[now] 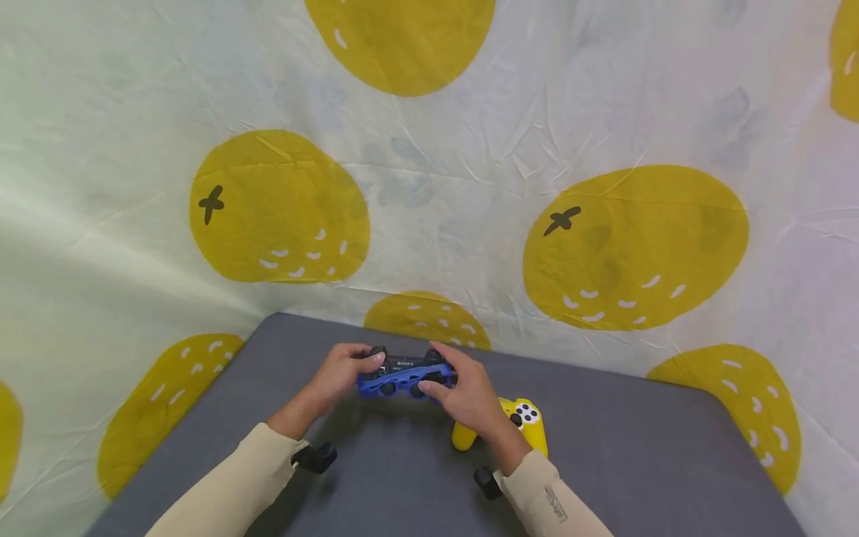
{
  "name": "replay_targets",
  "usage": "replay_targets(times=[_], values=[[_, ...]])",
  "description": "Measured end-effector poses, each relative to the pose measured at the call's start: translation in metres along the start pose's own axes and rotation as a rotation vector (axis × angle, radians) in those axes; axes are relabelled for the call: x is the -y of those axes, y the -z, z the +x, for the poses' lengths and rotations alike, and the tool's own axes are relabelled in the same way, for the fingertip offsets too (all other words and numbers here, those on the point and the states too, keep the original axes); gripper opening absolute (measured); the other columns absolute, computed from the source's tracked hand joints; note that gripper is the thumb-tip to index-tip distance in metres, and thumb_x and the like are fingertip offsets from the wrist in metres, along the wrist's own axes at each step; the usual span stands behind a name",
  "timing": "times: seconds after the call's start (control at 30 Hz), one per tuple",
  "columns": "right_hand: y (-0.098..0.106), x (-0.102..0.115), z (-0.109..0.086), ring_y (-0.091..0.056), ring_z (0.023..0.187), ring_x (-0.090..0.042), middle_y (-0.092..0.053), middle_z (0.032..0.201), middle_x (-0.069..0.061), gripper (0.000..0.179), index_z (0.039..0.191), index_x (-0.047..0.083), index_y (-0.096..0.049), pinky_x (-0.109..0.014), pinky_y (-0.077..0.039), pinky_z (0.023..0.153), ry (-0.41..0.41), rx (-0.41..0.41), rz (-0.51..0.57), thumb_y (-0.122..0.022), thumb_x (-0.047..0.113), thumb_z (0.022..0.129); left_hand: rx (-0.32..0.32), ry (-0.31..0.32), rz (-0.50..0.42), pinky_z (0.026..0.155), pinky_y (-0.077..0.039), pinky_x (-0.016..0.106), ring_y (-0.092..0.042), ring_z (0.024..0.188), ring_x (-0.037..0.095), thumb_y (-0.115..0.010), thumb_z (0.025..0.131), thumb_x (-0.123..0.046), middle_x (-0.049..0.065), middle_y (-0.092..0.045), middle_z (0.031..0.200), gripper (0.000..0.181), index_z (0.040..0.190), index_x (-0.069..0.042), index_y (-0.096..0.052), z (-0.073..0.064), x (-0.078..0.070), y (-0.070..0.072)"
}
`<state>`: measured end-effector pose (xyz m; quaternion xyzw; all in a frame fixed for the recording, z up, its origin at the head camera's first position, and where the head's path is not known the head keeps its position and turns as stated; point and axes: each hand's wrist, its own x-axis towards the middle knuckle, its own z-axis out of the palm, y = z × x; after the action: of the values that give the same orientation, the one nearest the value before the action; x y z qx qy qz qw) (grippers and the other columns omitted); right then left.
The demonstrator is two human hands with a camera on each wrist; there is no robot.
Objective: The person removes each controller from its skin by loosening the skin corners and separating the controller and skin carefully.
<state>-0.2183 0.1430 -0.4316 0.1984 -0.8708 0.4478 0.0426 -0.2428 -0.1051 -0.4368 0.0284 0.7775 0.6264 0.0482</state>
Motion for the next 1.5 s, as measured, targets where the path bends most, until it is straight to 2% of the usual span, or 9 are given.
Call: replay_targets(times=[0.2, 0.37, 0.47, 0.53, 0.67, 0.8, 0.93, 1.13, 1.5], values=[[-0.006, 0.000, -0.007, -0.047, 0.148, -0.041, -0.046, 0.162, -0.016, 0.096, 0.160, 0.013, -0.039, -0.059, -0.041, 0.118, 0.118, -0.007, -0.151, -0.091, 0.013, 0.079, 0.030, 0.052, -0.101, 0.064, -0.050, 0.025, -0.059, 0.061, 0.009, -0.068, 0.100, -0.022, -0.004, -0.065, 0.066, 0.029, 0.091, 0.006, -0.072, -0.002, -0.005, 0.001], [-0.008, -0.003, -0.009, -0.058, 0.137, -0.037, -0.055, 0.155, -0.014, 0.091, 0.157, 0.013, -0.046, -0.055, -0.048, 0.112, 0.133, -0.070, -0.176, -0.089, 0.001, 0.077, 0.047, 0.096, -0.122, 0.062, -0.052, 0.024, -0.061, 0.058, 0.008, -0.069, 0.100, -0.023, -0.004, -0.066, 0.065, 0.030, 0.094, 0.005, -0.072, -0.005, -0.007, -0.001], [-0.007, -0.003, -0.009, -0.066, 0.124, -0.030, -0.060, 0.151, -0.013, 0.089, 0.155, 0.014, -0.048, -0.050, -0.054, 0.105, 0.120, -0.082, -0.171, -0.089, -0.001, 0.077, 0.021, 0.083, -0.089, 0.076, -0.057, 0.030, -0.067, 0.074, 0.015, -0.073, 0.098, -0.027, 0.004, -0.074, 0.085, 0.034, 0.110, 0.005, -0.074, -0.010, -0.007, -0.002], [-0.006, -0.003, -0.009, -0.068, 0.116, -0.026, -0.062, 0.148, -0.013, 0.089, 0.156, 0.014, -0.049, -0.047, -0.058, 0.100, 0.095, -0.078, -0.168, -0.089, 0.002, 0.077, 0.011, 0.053, -0.076, 0.095, -0.058, 0.039, -0.070, 0.099, 0.024, -0.075, 0.097, -0.028, 0.012, -0.075, 0.111, 0.042, 0.126, 0.002, -0.071, -0.013, -0.006, -0.001], [-0.003, 0.001, -0.006, -0.068, 0.102, -0.021, -0.069, 0.138, -0.014, 0.092, 0.156, 0.015, -0.049, -0.036, -0.058, 0.088, 0.006, -0.077, -0.152, -0.093, 0.010, 0.076, 0.057, -0.039, -0.048, 0.113, -0.048, 0.053, -0.057, 0.136, 0.038, -0.081, 0.092, -0.021, 0.019, -0.058, 0.151, 0.067, 0.151, -0.004, -0.054, -0.020, -0.002, 0.004], [0.001, 0.005, -0.003, -0.064, 0.094, -0.020, -0.073, 0.127, -0.015, 0.092, 0.154, 0.014, -0.051, -0.029, -0.054, 0.080, -0.076, -0.088, -0.118, -0.095, 0.015, 0.074, 0.116, -0.141, 0.042, 0.094, -0.060, 0.037, -0.067, 0.119, 0.033, -0.089, 0.083, -0.014, 0.019, -0.060, 0.147, 0.085, 0.157, -0.012, -0.047, -0.023, 0.000, 0.009], [0.004, 0.008, -0.001, -0.063, 0.090, -0.020, -0.073, 0.125, -0.016, 0.091, 0.154, 0.013, -0.052, -0.026, -0.053, 0.075, -0.112, -0.089, -0.094, -0.095, 0.016, 0.074, 0.113, -0.204, 0.141, 0.078, -0.057, 0.023, -0.066, 0.100, 0.021, -0.091, 0.081, -0.017, 0.017, -0.067, 0.135, 0.091, 0.159, -0.016, -0.044, -0.023, -0.002, 0.009], [0.006, 0.013, 0.001, -0.066, 0.090, -0.020, -0.074, 0.124, -0.016, 0.093, 0.153, 0.008, -0.051, -0.028, -0.056, 0.078, -0.133, -0.098, -0.087, -0.096, 0.021, 0.074, 0.082, -0.210, 0.203, 0.075, -0.055, 0.026, -0.066, 0.090, 0.019, -0.089, 0.084, -0.020, 0.016, -0.072, 0.121, 0.084, 0.157, -0.017, -0.048, -0.024, -0.012, 0.011], [0.011, 0.023, 0.007, -0.067, 0.083, -0.018, -0.077, 0.110, -0.014, 0.086, 0.145, 0.001, -0.059, -0.025, -0.056, 0.073, -0.188, -0.086, -0.015, -0.097, 0.022, 0.072, 0.076, -0.179, 0.194, 0.083, -0.061, 0.031, -0.068, 0.092, 0.019, -0.088, 0.085, -0.020, 0.019, -0.071, 0.124, 0.080, 0.154, -0.007, -0.051, -0.019, -0.019, 0.018]])
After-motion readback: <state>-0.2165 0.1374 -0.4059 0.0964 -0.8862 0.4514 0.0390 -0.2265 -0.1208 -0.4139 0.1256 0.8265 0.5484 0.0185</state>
